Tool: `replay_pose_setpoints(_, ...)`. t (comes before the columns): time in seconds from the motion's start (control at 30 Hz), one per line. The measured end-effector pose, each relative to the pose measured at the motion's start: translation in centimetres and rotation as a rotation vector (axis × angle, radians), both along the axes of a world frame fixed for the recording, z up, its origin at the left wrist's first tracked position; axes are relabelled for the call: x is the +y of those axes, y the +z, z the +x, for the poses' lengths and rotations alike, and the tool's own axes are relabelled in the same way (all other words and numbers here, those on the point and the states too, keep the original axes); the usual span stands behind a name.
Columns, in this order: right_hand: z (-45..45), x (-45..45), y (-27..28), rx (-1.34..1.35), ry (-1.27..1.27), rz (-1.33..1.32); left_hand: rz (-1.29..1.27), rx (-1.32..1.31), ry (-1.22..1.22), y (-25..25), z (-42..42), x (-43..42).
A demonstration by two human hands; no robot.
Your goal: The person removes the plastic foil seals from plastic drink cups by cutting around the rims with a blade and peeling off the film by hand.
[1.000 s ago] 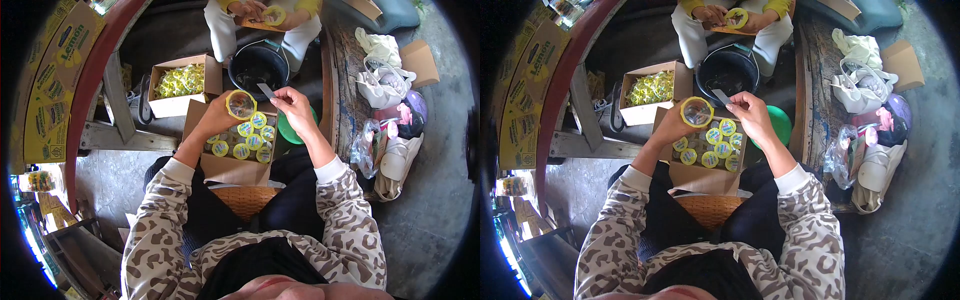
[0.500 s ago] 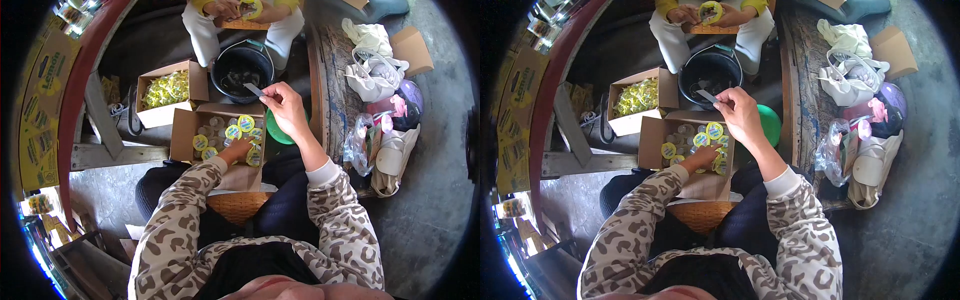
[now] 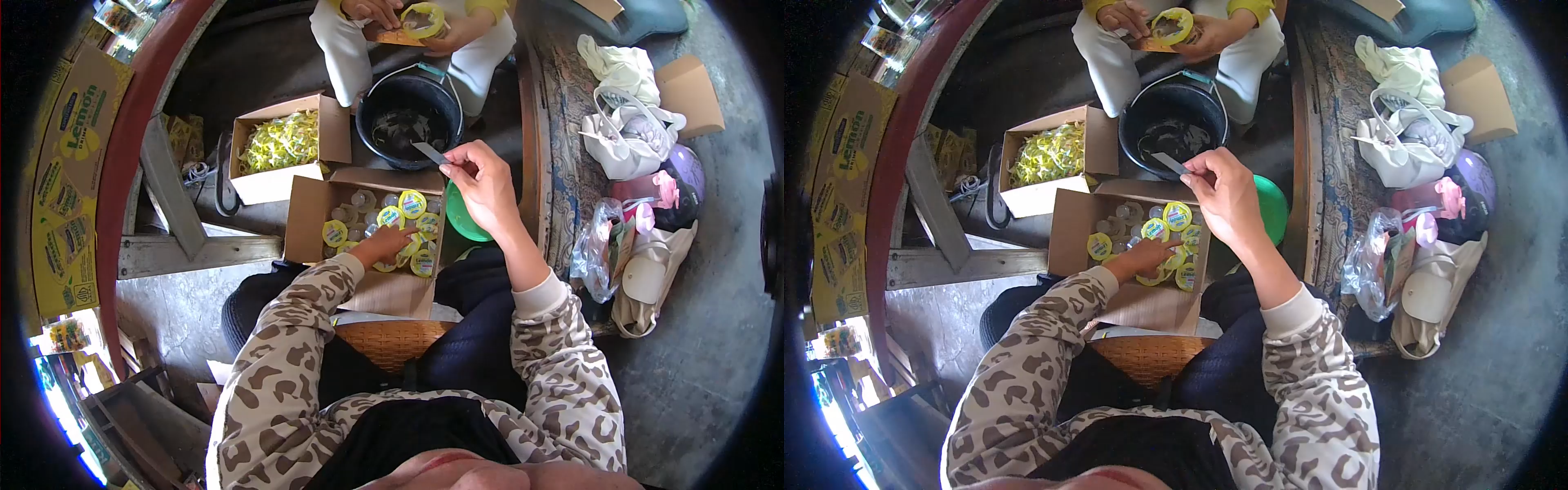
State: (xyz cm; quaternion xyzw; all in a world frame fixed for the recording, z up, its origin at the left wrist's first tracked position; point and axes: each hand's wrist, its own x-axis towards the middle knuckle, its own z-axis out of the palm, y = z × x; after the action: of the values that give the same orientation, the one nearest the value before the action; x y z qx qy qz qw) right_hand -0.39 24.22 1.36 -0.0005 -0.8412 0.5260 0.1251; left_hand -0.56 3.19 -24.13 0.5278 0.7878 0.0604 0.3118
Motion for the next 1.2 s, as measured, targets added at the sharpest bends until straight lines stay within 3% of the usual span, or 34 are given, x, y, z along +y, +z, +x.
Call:
replay_pose_setpoints(0.27,0.3,-0.2,0.0,0.007,-0.005,0.037,0.096,0.144,0.125,-3.6,3.5,1.5)
replay_pose_setpoints(0.37,0.2,-0.2,0.1,-0.015,0.004,0.055,0.056,0.022,0.171,-1.4,1.8,0.7)
replay_pose_setpoints(0.43,0.2,-0.3,0.1,-0.005,0.015,0.055,-0.104,-0.145,0.406,-1.0,-1.4,-0.7)
replay_pose_setpoints(0.57,0.5,-0.5,0.6,0.024,0.032,0.041,0.103,-0.041,0.806,7.2,-10.6,-6.6)
replay_pose_setpoints(0.63,0.6,-0.5,0.9,0.027,0.031,0.041,0.146,-0.093,0.807,10.7,-14.9,-10.0)
replay_pose_setpoints(0.7,0.7,-0.5,1.0,0.029,0.022,0.048,0.135,0.110,0.939,9.2,-18.6,-14.4)
replay_pose_setpoints(0.77,0.7,-0.5,1.1,0.008,0.015,0.067,0.159,0.225,1.001,10.9,-20.2,-16.6)
replay_pose_setpoints(0.83,0.6,-0.5,0.8,0.019,0.004,0.088,0.168,0.297,0.873,5.7,-25.4,-21.5)
replay_pose_setpoints(0.87,0.5,-0.5,0.7,0.011,0.005,0.097,0.083,0.334,0.886,7.9,-24.9,-20.9)
replay_pose_setpoints(0.9,0.3,-0.6,0.6,0.003,0.010,0.107,0.014,0.258,0.914,7.9,-25.8,-21.5)
replay_pose_setpoints(1.0,-0.1,-0.9,0.5,-0.020,0.021,0.143,-0.087,0.355,1.002,9.4,-25.7,-21.0)
replay_pose_setpoints(1.2,-0.2,-1.2,0.0,-0.021,0.040,0.167,0.021,0.320,1.142,8.7,-26.6,-22.8)
